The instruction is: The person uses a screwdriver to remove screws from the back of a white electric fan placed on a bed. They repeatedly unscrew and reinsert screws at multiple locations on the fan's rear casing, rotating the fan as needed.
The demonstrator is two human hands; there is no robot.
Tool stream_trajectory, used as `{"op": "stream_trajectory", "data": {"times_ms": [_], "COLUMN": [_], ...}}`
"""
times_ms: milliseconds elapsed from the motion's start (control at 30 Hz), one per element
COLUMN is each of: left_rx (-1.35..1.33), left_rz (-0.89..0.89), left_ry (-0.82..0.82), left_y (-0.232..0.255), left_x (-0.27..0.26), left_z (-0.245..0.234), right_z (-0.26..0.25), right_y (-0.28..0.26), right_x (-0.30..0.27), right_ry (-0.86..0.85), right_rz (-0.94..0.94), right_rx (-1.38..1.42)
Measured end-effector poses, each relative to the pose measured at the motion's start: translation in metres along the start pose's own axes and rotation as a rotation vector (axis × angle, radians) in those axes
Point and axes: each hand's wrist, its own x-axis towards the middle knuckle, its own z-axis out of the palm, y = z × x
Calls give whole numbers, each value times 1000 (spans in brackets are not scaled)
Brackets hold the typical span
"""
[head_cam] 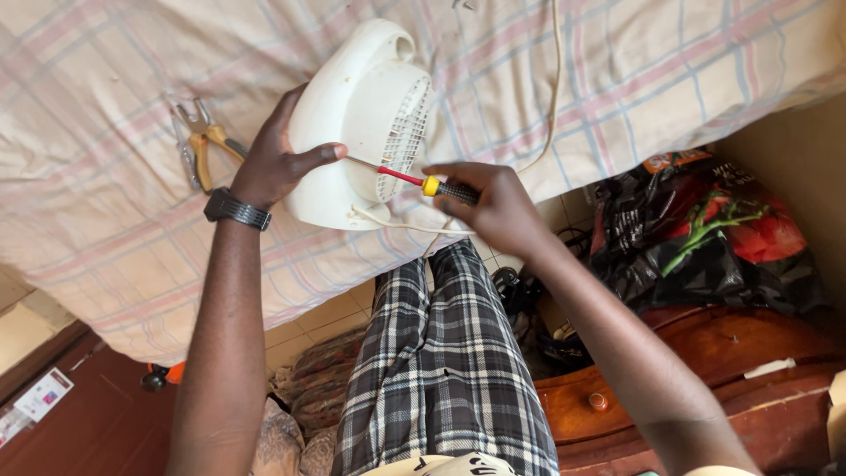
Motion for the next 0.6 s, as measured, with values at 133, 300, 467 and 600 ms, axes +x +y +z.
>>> {"op": "stream_trajectory", "data": {"times_ms": [133, 300, 467, 600], "left_rx": [-63, -60, -75, -110], "left_rz": [-4, 6, -3, -24], "left_ry": [40, 41, 27, 22], "left_y": [-9, -16, -16, -17], "left_x": [-2, -5, -2, -2], "left_z": [2, 1, -2, -3], "right_z": [-11, -5, -2, 2], "right_y": [6, 16, 25, 23], "right_x": [4, 1, -2, -5], "right_ry": [-13, -222, -195, -187], "right_rz": [558, 508, 611, 598], "right_rx": [886, 1036, 834, 735]}}
